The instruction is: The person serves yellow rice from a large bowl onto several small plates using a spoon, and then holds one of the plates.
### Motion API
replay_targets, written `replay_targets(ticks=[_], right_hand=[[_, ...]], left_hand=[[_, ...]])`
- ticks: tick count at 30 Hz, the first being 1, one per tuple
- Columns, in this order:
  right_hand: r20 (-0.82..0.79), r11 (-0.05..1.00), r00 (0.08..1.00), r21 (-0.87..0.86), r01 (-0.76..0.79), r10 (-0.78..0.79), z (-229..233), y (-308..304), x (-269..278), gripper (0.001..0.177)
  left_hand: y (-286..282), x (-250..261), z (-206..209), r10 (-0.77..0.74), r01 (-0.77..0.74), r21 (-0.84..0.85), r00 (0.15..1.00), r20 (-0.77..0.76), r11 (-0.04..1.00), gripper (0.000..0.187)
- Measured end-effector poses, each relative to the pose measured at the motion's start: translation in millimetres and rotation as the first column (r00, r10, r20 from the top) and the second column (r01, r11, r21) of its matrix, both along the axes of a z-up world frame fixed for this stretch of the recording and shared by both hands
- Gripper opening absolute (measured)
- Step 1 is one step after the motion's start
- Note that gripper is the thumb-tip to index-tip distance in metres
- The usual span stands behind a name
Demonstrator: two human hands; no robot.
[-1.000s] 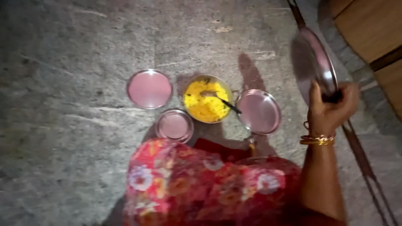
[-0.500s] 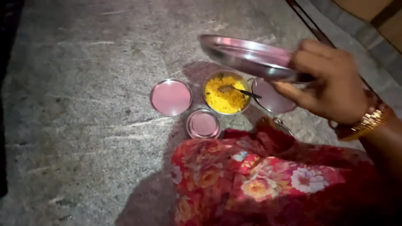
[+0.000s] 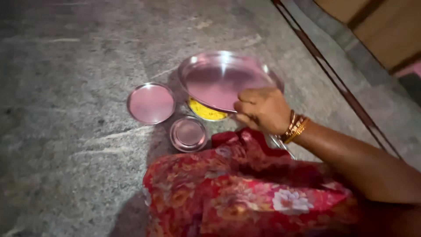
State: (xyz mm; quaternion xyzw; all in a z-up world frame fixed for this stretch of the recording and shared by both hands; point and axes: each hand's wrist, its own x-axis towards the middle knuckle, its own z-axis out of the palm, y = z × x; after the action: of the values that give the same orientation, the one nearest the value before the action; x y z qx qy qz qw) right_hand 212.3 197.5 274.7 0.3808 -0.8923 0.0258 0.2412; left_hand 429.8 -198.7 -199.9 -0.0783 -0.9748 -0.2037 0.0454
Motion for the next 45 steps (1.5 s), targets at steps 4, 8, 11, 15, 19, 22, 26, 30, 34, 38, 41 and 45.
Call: replay_targets(ticks=[4, 8, 11, 15, 19, 22, 26, 30, 34, 38, 41, 45], right_hand=[[0.152, 0.996, 0.988, -0.085, 0.005, 0.008, -28, 4, -23, 0.021], [0.167, 0.994, 0.980, -0.034, -0.104, 0.108, -49, 16, -59, 0.021], [0.166, 0.971, 0.957, -0.016, -0.239, 0.238, -62, 17, -83, 0.022], [0.176, 0.918, 0.903, -0.022, -0.395, 0.392, -82, 17, -109, 0.017], [0.157, 0.926, 0.916, 0.015, -0.377, 0.370, -106, 24, -133, 0.026], [0.231, 0.951, 0.926, 0.007, -0.308, 0.299, -105, 29, -135, 0.031], [0.183, 0.842, 0.825, -0.203, -0.500, 0.534, -91, 33, -101, 0.036], [0.336, 0.682, 0.627, -0.066, -0.728, 0.703, -74, 56, -82, 0.010], [0.399, 0.738, 0.765, 0.258, -0.623, 0.506, -70, 76, -56, 0.014], [0.090, 0.452, 0.463, 0.119, -0.884, 0.882, -56, 93, -41, 0.010], [0.069, 0.456, 0.480, 0.216, -0.863, 0.875, -45, 107, -37, 0.010], [-0.086, 0.463, 0.456, 0.241, -0.853, 0.886, -47, 128, -40, 0.014]], left_hand=[[-1, 16, -6, 0.033, -0.034, -0.015, 0.998, -0.059, 0.999, 0.042], [-9, 58, -3, 0.072, -0.078, -0.058, 0.993, -0.093, 0.995, 0.043], [-10, 97, -11, 0.073, -0.083, -0.096, 0.992, -0.105, 0.992, 0.043], [-4, 138, -9, 0.096, -0.115, -0.149, 0.987, -0.133, 0.982, 0.044], [-6, 169, 11, 0.091, -0.106, -0.232, 0.993, -0.071, 0.967, 0.046], [-8, 163, 23, 0.118, -0.116, -0.226, 0.993, -0.004, 0.967, 0.051], [-2, 159, 40, 0.170, -0.186, -0.201, 0.981, -0.094, 0.962, 0.053], [24, 149, 49, 0.291, -0.276, -0.461, 0.956, -0.040, 0.843, 0.059], [12, 80, 65, 0.613, -0.371, -0.563, 0.717, 0.332, 0.739, 0.064], [29, -33, 134, 0.579, -0.658, 0.020, 0.676, 0.456, 0.752, 0.060], [80, -117, 228, 0.220, -0.535, 0.820, 0.841, 0.494, 0.204, 0.071], [156, -167, 285, 0.068, -0.492, 0.870, 0.868, 0.492, -0.026, 0.069]])
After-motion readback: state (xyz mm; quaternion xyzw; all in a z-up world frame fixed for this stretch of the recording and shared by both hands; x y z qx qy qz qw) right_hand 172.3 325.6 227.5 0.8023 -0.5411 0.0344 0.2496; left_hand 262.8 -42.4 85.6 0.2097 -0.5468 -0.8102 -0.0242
